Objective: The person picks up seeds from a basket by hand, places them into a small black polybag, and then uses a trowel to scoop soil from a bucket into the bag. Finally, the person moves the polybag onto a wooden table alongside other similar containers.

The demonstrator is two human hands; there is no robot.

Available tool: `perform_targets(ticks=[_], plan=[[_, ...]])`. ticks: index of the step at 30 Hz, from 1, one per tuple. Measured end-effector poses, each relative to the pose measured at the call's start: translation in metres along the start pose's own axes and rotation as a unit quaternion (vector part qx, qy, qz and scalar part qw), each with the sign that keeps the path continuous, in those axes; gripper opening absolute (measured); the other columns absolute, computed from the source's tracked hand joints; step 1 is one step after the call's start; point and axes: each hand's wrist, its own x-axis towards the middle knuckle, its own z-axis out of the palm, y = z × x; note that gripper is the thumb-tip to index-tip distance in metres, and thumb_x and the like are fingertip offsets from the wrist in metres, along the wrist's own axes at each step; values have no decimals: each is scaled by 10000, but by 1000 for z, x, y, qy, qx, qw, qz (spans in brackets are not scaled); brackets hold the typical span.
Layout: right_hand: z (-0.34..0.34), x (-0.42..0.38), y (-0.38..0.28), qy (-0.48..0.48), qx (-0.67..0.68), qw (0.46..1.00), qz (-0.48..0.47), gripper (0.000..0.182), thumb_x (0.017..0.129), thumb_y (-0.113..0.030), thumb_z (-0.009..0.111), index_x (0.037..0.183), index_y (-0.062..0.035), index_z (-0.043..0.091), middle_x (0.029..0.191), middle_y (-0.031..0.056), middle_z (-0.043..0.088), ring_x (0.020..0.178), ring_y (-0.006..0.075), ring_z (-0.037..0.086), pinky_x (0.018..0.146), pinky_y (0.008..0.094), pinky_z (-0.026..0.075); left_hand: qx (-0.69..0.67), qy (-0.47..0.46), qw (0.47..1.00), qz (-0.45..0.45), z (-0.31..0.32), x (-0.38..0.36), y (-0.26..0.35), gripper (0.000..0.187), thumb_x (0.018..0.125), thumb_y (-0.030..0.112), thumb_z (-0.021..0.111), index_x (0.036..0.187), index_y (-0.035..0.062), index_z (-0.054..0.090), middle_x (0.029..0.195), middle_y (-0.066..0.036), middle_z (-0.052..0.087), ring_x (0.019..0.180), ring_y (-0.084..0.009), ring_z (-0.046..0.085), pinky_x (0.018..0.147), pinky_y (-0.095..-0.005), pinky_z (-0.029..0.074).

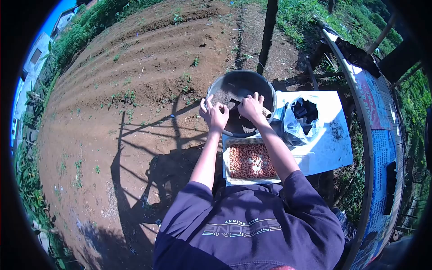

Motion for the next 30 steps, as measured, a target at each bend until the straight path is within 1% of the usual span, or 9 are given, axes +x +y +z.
perform_targets(ticks=[4,7,9,11,12,15,18,25,30], plan=[[-4,-10,-8,44,7,997,-57,293,793,-249,568,890,-50,760,1069,162,644,1163,357,459,995,544,291,-2,29,1000,5,-2,0,4,143,746,225,722,715,97,668,1384,-107,477,1345,-413,306,1038,-599,295],[-7,-10,-3,100,26,994,-25,275,786,-253,582,864,-60,762,1064,160,642,1154,355,456,995,540,292,-3,47,999,9,-4,0,5,148,739,232,720,704,100,664,1377,-110,486,1324,-415,324,1023,-602,318],[-10,-15,0,97,42,993,-55,252,778,-266,597,830,-87,766,1029,142,614,1113,346,457,992,525,291,-5,38,999,-7,-4,-1,7,143,739,230,717,702,102,664,1372,-107,491,1318,-414,330,1021,-599,324],[-18,-19,-1,99,52,990,-89,238,775,-270,604,815,-98,765,1016,130,596,1095,341,455,990,514,291,-16,53,998,26,-4,0,7,141,739,229,714,699,104,663,1361,-98,504,1321,-408,332,1016,-603,333],[-18,-19,0,152,40,984,-86,227,776,-270,614,802,-99,760,1005,121,571,1080,335,448,981,502,294,-16,52,998,34,-9,1,10,140,738,229,715,698,106,663,1359,-96,506,1321,-406,334,1016,-602,335],[-19,-16,2,138,46,986,-82,214,775,-273,631,801,-99,752,1022,131,571,1089,341,440,967,496,299,-16,42,999,8,-11,-2,10,134,740,223,718,691,112,661,1351,-92,513,1317,-399,343,1010,-597,347],[-19,-17,-5,180,61,978,-82,213,777,-271,635,817,-97,751,1024,134,574,1092,344,440,966,491,305,-36,60,997,22,-13,6,10,142,745,211,722,683,103,653,1352,-91,515,1307,-387,355,1002,-576,365],[-4,-13,-14,187,66,978,-67,238,787,-277,633,854,-83,754,1018,139,588,1086,340,450,955,486,323,-31,60,998,-11,-4,2,-4,143,758,210,725,730,90,654,1317,-105,531,1306,-392,358,1014,-581,355],[7,-17,-7,109,42,992,-53,261,815,-308,633,902,-92,750,1047,137,592,1103,343,453,950,484,343,-2,40,999,-26,6,-10,-11,151,805,249,697,804,99,679,1335,-112,503,1328,-393,350,1051,-589,297]])
